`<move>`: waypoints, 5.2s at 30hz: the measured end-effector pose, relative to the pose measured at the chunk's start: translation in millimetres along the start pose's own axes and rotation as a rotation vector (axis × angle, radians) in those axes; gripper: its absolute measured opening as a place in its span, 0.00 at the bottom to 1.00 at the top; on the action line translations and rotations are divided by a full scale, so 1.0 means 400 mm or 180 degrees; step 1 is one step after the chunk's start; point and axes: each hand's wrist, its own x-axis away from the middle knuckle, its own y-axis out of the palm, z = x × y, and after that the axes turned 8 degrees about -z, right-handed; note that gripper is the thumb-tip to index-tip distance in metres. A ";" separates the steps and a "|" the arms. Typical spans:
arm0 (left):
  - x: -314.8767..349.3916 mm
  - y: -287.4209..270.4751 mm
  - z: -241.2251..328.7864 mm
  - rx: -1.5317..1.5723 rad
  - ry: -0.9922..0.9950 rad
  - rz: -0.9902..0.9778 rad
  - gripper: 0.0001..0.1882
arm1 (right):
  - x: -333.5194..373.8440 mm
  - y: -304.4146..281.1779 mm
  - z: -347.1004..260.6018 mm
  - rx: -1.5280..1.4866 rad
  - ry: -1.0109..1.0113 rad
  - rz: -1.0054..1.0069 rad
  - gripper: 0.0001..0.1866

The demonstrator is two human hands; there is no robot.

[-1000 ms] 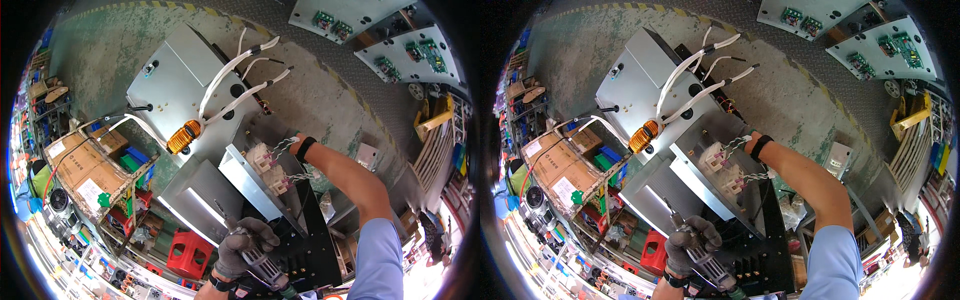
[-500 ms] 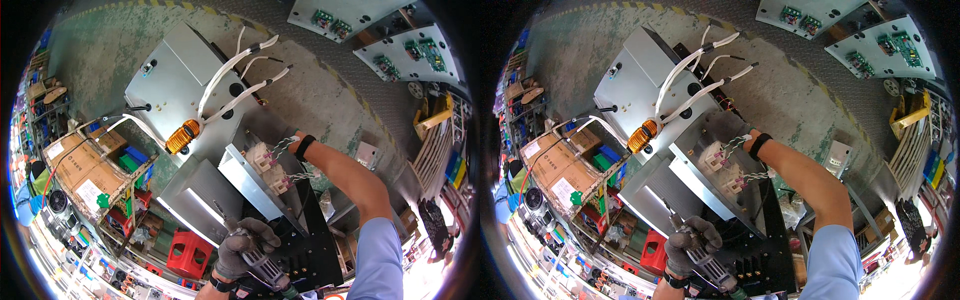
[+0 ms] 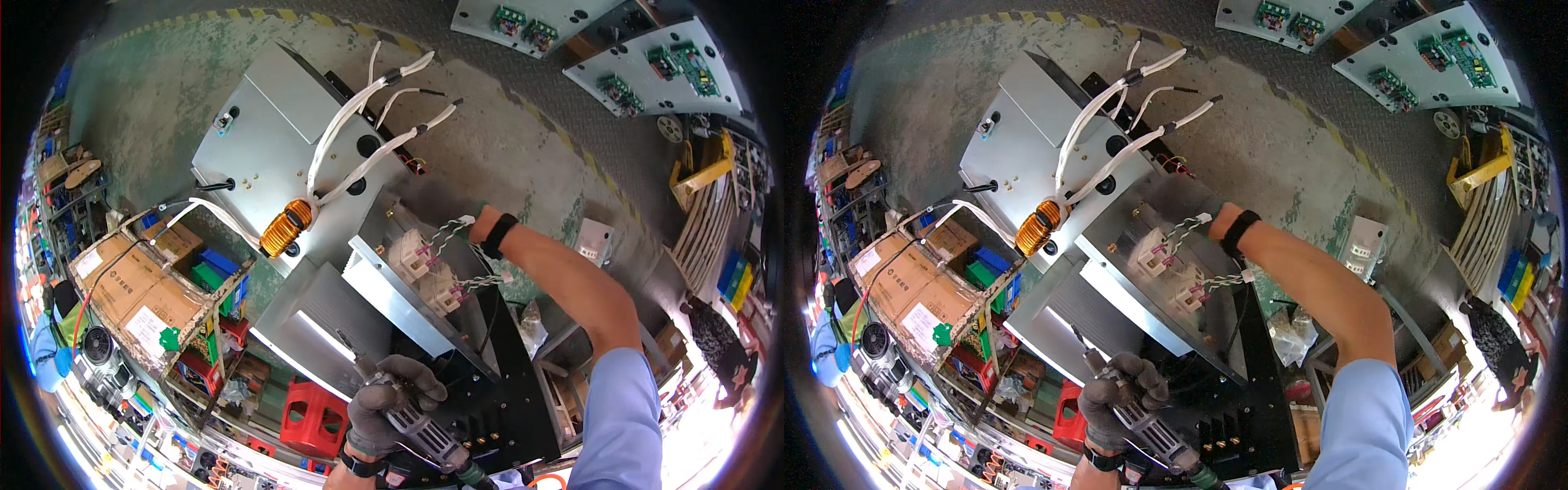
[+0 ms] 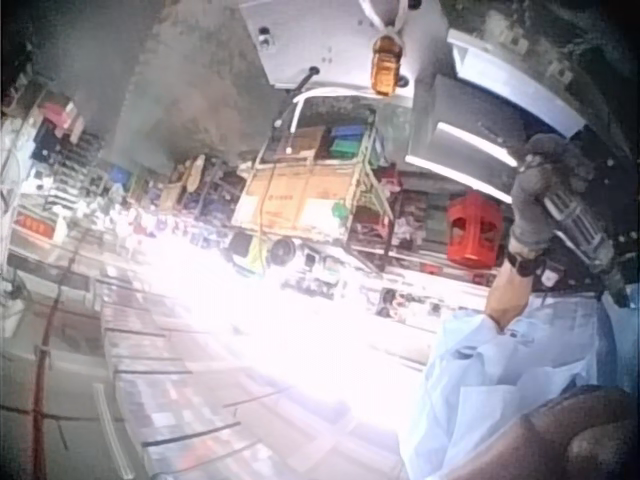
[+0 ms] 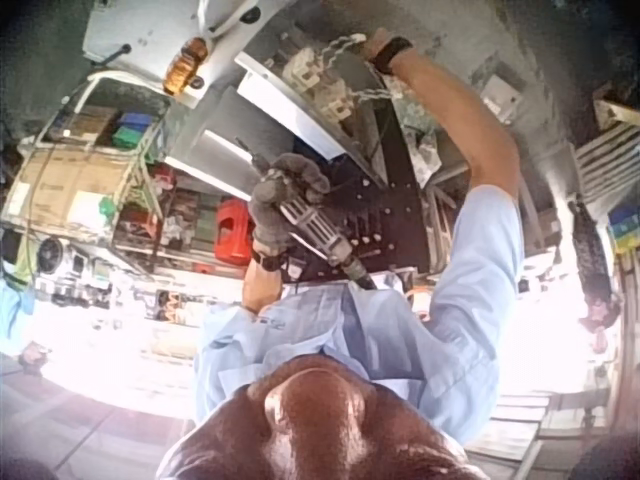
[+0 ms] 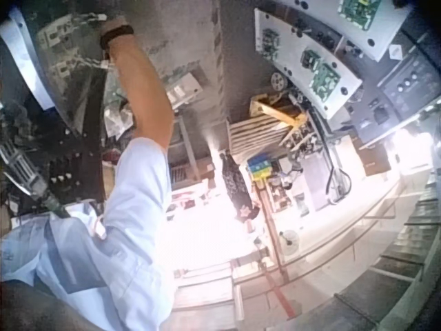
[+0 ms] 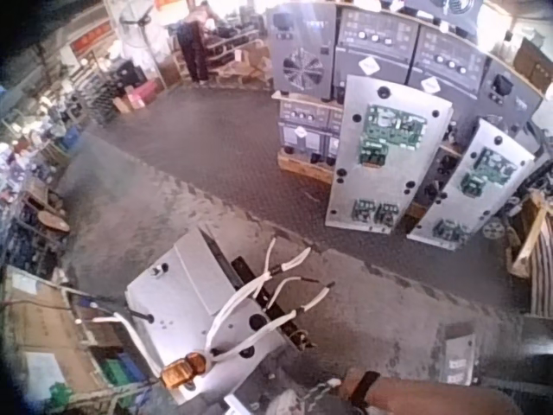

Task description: Assembling and wiring an electrical unit, including mounting components and using a power screwdriver.

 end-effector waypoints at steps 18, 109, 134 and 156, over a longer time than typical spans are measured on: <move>-0.012 -0.021 -0.008 0.0101 -0.0176 -0.0064 0.24 | 0.002 0.016 -0.029 0.0674 -0.0263 0.0503 0.07; -0.322 -0.064 0.069 -0.3887 0.2429 0.2437 0.27 | 0.114 -0.548 -0.273 -0.3096 0.1844 -0.1860 0.15; -0.331 -0.087 0.076 -0.3728 0.2497 0.2238 0.31 | 0.063 -0.336 -0.285 -0.1821 0.1179 -0.1255 0.05; -0.333 -0.098 0.075 -0.3819 0.2551 0.2169 0.25 | 0.035 -0.314 -0.276 0.0372 -0.0360 -0.2396 0.16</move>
